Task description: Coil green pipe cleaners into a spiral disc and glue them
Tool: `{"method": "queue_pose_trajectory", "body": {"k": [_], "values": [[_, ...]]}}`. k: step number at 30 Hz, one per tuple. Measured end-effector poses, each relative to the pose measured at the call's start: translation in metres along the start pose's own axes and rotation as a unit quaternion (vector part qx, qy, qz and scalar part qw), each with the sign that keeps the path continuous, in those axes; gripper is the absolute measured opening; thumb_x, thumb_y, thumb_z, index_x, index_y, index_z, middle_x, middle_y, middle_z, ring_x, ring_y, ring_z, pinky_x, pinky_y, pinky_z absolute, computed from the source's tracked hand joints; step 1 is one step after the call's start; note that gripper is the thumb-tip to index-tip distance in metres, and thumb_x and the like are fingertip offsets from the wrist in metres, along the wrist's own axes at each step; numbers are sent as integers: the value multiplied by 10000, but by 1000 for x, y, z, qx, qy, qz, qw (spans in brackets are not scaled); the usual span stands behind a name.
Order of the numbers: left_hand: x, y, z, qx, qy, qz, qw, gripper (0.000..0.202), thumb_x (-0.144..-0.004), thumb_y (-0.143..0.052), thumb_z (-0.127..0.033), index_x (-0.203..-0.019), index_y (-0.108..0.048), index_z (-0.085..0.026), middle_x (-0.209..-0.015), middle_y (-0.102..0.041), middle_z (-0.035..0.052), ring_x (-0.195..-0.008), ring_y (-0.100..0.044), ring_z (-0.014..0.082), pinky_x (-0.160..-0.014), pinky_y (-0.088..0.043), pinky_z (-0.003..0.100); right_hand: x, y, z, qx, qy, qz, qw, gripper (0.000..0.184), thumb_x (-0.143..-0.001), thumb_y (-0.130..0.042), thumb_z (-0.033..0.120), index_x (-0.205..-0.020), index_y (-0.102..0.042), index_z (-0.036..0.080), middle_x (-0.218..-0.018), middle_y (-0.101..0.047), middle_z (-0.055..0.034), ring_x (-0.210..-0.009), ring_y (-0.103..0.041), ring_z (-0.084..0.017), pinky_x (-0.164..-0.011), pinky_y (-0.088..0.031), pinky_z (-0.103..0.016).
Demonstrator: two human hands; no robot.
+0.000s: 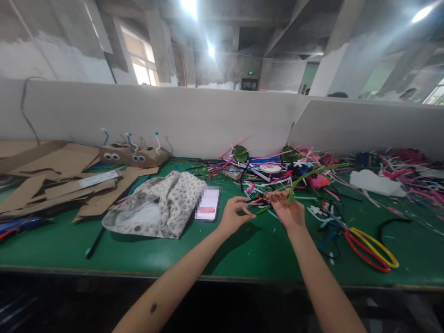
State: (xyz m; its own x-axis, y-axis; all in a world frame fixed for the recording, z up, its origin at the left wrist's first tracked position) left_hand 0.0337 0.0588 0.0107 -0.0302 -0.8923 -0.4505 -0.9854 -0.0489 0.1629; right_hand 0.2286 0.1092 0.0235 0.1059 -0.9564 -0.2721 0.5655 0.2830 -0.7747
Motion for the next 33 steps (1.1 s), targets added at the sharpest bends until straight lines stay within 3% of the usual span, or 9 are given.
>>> {"method": "queue_pose_trajectory", "body": {"k": [3,6,11,13,16,23,28,33], "values": [[1,-7,1,54,30,49,997,227,-633,-810,-365,-656,-718,-158,-886,-735,91,-867,-674,241,-799,-513,355,0,1,-3,5,-9,-1,1000,138,-638,-776,239,-679,-645,247,-667,-650,66,-748,-642,-128,-905,-513,-355],[3,-10,1,84,63,84,991,312,-694,-754,-449,-717,-742,-137,-712,-737,76,-689,-679,213,-654,-511,302,1,2,-6,15,-20,-1,1000,111,-663,-761,259,-677,-653,234,-693,-669,35,-782,-650,-141,-903,-515,-352],[4,-11,1,129,90,121,980,409,-850,-581,-492,-1005,-710,-136,-864,-754,111,-739,-696,197,-640,-503,271,0,3,-6,21,-19,-6,1000,125,-674,-757,290,-656,-650,229,-689,-666,27,-798,-649,-144,-888,-522,-345],[4,-11,2,146,91,132,976,444,-821,-631,-471,-1130,-648,-152,-932,-746,122,-754,-697,193,-630,-504,263,0,4,-6,19,-14,-7,1000,128,-670,-761,284,-653,-646,230,-673,-653,37,-782,-646,-137,-888,-523,-346],[2,-12,6,164,80,137,974,531,-725,-746,-425,-1162,-613,-156,-954,-734,127,-789,-691,193,-696,-518,287,-1,5,-5,20,-11,-9,1000,128,-674,-759,276,-650,-643,228,-678,-655,37,-772,-646,-136,-892,-521,-352],[1,-11,7,163,62,126,977,556,-619,-835,-320,-1113,-639,-158,-912,-714,91,-781,-666,174,-777,-507,321,-2,4,-6,22,-13,-8,1000,104,-709,-734,302,-682,-658,236,-672,-672,35,-753,-652,-143,-903,-511,-368],[-4,-3,-15,137,62,95,984,343,-652,-813,-303,-943,-701,-159,-732,-671,31,-696,-628,152,-673,-481,269,-1,1,-5,24,-12,-6,1000,110,-709,-731,302,-668,-659,231,-696,-689,22,-772,-655,-143,-905,-505,-359],[19,9,-44,157,65,25,985,412,-765,-728,-304,-1152,-604,-239,-1061,-676,66,-1035,-613,204,-774,-494,264,0,1,-7,24,-14,-10,1000,97,-702,-735,300,-687,-656,244,-692,-687,38,-764,-653,-141,-906,-507,-380]]}}
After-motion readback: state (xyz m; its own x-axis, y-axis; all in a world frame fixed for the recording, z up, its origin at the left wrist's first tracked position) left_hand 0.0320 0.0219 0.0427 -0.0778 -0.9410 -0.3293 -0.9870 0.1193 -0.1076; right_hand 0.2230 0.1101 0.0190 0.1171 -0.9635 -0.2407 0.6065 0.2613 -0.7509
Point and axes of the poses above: each hand's wrist, its own x-axis away from the middle knuckle, its own y-axis out of the back of the hand, z = x × y, the point moved 4 cm from there along -x, towards the middle knuckle
